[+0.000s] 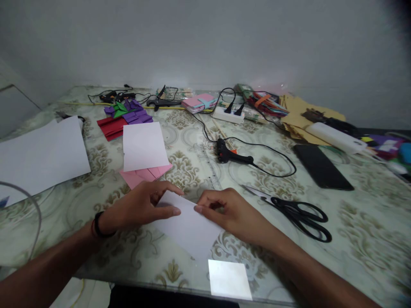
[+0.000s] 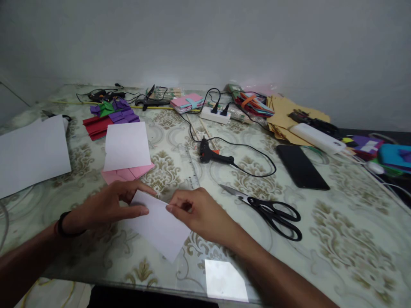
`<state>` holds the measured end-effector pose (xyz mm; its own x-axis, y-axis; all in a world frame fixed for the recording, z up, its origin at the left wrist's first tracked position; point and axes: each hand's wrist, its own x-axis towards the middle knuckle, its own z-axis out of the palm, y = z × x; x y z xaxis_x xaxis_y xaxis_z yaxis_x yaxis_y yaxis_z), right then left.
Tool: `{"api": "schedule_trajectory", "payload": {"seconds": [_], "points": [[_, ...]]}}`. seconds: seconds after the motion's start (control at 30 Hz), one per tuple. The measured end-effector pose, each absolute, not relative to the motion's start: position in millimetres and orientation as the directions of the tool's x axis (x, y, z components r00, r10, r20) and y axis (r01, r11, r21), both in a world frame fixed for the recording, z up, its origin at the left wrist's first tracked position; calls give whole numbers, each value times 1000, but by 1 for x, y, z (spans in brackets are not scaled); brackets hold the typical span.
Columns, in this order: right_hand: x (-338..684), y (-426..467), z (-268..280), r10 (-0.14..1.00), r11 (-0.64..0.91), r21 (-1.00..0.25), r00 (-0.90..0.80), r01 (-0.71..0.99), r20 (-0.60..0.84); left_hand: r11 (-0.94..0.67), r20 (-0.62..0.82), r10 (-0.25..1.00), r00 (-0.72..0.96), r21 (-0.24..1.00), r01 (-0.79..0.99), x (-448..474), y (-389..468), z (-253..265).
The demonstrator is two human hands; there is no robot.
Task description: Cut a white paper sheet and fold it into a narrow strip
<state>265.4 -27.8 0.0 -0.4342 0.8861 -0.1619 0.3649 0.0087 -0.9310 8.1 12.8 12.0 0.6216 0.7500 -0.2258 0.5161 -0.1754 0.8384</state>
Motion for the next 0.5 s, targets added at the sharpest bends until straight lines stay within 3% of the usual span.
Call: {"api": "schedule_trajectory", "payload": {"seconds": [0.2, 0.5], "points": [[255, -35, -3, 861, 39, -912, -476, 409, -177, -236, -135, 741, 657, 864, 445, 17, 6, 4], [247, -40, -4, 875, 67, -952, -476, 300, -89, -234, -135, 742, 657, 866, 442, 24, -8, 6]]}}
